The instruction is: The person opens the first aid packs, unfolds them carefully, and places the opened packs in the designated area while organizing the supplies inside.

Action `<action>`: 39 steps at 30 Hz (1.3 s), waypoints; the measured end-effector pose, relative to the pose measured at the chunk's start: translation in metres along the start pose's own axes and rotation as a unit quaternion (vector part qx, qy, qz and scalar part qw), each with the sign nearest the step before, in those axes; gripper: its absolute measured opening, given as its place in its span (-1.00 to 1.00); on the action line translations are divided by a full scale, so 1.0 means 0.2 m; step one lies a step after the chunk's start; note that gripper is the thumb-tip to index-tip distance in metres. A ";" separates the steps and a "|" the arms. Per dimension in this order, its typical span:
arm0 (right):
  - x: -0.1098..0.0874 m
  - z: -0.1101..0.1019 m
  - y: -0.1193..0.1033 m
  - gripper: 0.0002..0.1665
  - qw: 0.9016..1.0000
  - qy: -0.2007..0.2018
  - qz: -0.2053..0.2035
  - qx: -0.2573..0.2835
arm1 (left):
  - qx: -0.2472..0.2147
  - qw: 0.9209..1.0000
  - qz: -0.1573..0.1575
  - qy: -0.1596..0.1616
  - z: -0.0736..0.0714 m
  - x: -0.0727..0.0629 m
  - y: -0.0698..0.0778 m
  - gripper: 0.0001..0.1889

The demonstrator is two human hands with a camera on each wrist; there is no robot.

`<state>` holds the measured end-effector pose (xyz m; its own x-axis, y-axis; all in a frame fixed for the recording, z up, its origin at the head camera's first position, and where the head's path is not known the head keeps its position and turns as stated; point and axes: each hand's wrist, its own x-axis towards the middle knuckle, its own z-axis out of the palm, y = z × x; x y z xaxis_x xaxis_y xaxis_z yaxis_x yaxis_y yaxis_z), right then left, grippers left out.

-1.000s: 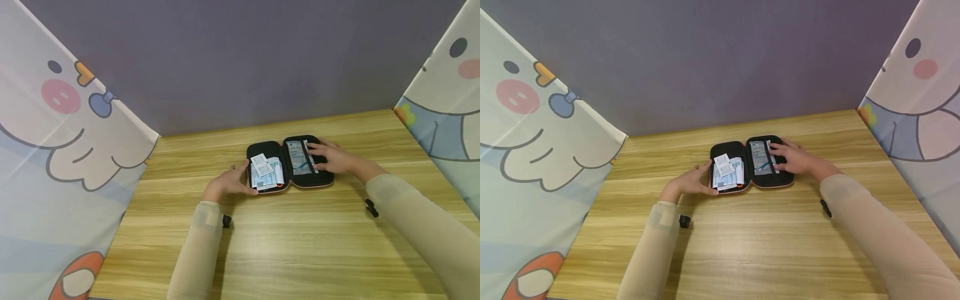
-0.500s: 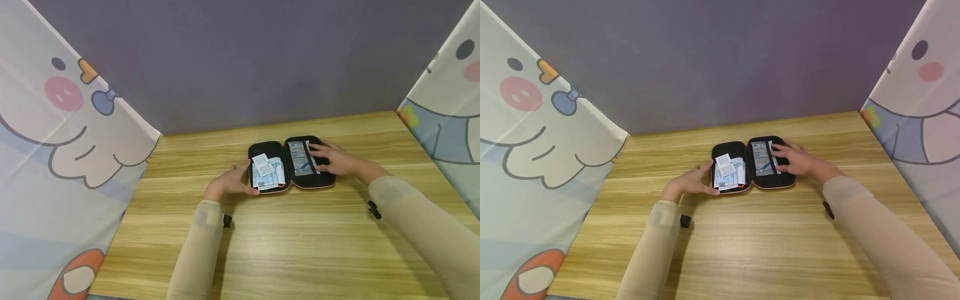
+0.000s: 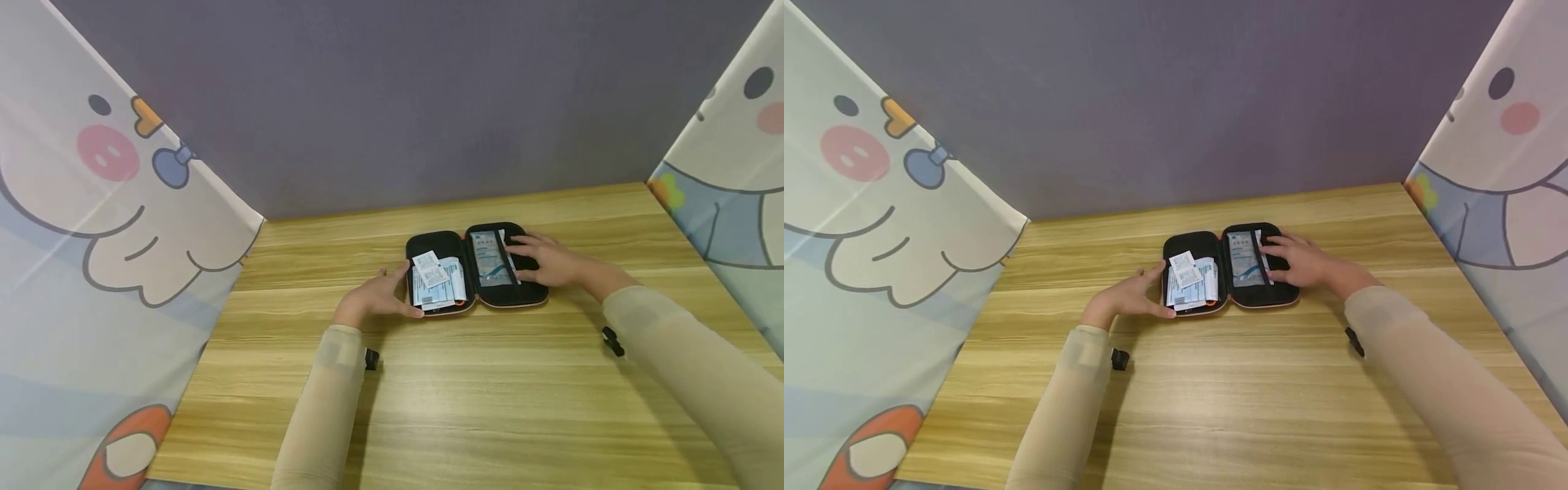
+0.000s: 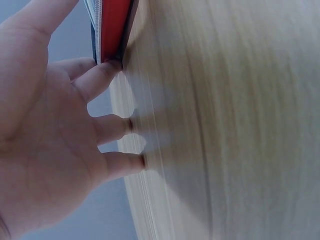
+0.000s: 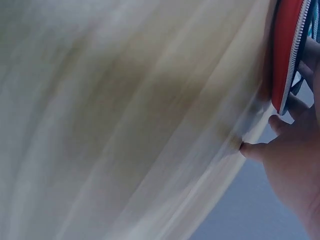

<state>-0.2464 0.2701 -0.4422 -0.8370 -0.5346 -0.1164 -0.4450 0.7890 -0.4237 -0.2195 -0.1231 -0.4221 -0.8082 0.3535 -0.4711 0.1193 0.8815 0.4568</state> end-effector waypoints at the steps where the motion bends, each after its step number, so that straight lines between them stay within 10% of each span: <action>1: 0.00 0.00 0.00 -0.18 1.000 0.001 -0.001 0.006 | -0.001 1.000 0.000 -0.001 0.00 0.00 0.00 0.37; 19: 0.16 -0.32 -0.19 -0.09 1.000 0.003 0.003 0.013 | -0.004 1.000 0.004 0.001 -0.01 0.00 0.00 0.39; 39: 0.23 -0.02 -0.50 0.10 0.995 -0.076 -0.049 0.035 | -0.002 1.000 0.008 0.003 0.00 0.00 0.00 0.39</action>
<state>-0.2412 0.1683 -0.4024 -0.7311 -0.6511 -0.2037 -0.4936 0.7109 -0.5010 -0.2202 -0.1232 -0.4223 -0.8096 0.3655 -0.4593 0.1302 0.8748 0.4666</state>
